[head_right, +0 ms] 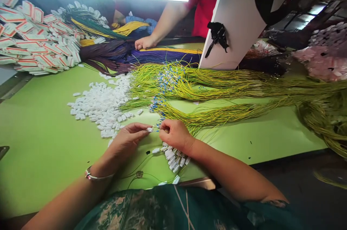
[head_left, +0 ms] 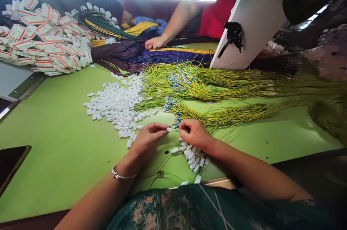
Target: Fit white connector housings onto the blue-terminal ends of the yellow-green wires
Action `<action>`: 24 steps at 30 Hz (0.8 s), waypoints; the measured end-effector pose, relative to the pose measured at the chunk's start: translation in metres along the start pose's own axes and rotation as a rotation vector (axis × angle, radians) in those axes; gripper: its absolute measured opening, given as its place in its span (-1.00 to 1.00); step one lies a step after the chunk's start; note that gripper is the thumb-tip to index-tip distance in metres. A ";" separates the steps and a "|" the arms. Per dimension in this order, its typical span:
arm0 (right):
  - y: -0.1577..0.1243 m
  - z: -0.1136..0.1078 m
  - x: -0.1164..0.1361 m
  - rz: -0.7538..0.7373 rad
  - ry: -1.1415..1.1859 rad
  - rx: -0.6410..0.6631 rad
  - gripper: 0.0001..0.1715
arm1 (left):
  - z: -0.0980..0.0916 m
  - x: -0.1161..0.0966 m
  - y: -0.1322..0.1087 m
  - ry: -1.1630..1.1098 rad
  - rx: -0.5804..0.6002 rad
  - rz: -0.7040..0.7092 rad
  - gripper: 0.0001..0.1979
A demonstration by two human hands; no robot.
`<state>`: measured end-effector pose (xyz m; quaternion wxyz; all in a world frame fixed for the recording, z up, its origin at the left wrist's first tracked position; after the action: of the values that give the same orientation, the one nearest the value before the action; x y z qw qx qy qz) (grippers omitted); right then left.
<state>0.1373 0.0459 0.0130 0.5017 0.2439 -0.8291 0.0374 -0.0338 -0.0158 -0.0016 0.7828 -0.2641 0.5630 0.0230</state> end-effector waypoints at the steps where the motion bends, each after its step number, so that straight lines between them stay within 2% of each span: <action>1: 0.000 0.000 0.000 0.000 0.006 0.004 -0.93 | -0.001 0.000 0.000 0.011 -0.006 0.014 -0.78; 5: 0.000 -0.001 0.001 -0.010 0.013 0.018 -0.93 | -0.001 -0.002 0.000 0.035 -0.030 0.060 -0.80; 14: 0.000 0.002 -0.001 -0.019 0.002 0.021 -0.94 | 0.004 0.002 0.000 0.058 0.012 0.055 -0.82; 19: 0.012 0.006 -0.002 -0.063 0.018 -0.067 -0.89 | 0.011 0.001 0.015 0.052 0.012 0.171 -0.82; 24: 0.022 0.007 -0.008 -0.049 -0.023 -0.112 -0.87 | 0.013 -0.001 0.026 0.065 -0.020 0.193 -0.80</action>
<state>0.1251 0.0659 0.0074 0.5059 0.2362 -0.8293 -0.0242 -0.0315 0.0127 -0.0079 0.7556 -0.2172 0.6107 0.0951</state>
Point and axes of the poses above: each hand's wrist, its own y-axis towards the middle knuckle, its own z-axis out of the palm, x = y × z, the point moved 2 cm from there along y, towards the middle knuckle, and after that the axes turned 11 degrees about -x, right-handed, at the moved point
